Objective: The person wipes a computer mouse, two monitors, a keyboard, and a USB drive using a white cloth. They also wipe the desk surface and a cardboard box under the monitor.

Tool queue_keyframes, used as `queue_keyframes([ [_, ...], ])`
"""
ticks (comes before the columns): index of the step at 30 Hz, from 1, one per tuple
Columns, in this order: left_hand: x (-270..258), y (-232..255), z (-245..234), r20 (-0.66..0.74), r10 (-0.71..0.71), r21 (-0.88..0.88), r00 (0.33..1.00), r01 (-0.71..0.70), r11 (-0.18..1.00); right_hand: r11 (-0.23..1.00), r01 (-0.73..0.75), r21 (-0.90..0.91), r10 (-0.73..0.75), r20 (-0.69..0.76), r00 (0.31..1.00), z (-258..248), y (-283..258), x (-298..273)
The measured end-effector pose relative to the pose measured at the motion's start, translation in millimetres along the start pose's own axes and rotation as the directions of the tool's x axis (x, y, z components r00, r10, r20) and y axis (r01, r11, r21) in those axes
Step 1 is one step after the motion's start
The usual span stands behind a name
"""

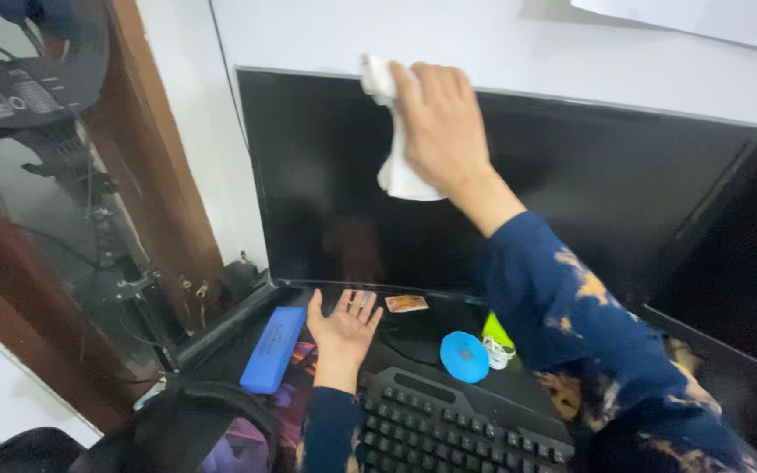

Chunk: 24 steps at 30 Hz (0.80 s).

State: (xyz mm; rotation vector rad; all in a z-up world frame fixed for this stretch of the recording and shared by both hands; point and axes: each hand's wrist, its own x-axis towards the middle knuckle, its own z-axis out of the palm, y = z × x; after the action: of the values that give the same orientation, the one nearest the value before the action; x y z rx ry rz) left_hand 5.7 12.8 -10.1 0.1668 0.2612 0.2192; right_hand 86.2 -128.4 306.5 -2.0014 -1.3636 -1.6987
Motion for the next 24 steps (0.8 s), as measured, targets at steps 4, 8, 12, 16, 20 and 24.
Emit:
queue_keyframes([
  [4,-2,0,2,-0.028,0.003,0.001,1.0,-0.003,1.0,0.998,-0.045,-0.038,0.047,0.052,0.998,-30,34,-31],
  [8,-4,2,3,-0.028,-0.001,0.015,1.0,0.001,1.0,0.991,-0.07,-0.115,0.075,0.044,0.996,-54,65,-62],
  [12,-5,1,4,0.014,-0.002,0.048,1.0,0.001,0.999,0.962,-0.19,-0.197,0.195,0.002,0.981,-80,96,-100],
  [16,-7,0,5,-0.031,0.004,0.056,1.0,-0.002,0.998,0.906,-0.362,-0.22,0.342,-0.124,0.932,-98,121,-134],
  [20,-9,0,6,-0.023,0.014,0.055,1.0,-0.012,0.998,0.876,-0.423,-0.231,0.397,-0.153,0.905,-89,121,-154],
  [24,-9,-1,5,0.001,0.019,0.061,1.0,-0.019,0.998,0.916,-0.354,-0.189,0.345,-0.077,0.935,-61,99,-154],
])
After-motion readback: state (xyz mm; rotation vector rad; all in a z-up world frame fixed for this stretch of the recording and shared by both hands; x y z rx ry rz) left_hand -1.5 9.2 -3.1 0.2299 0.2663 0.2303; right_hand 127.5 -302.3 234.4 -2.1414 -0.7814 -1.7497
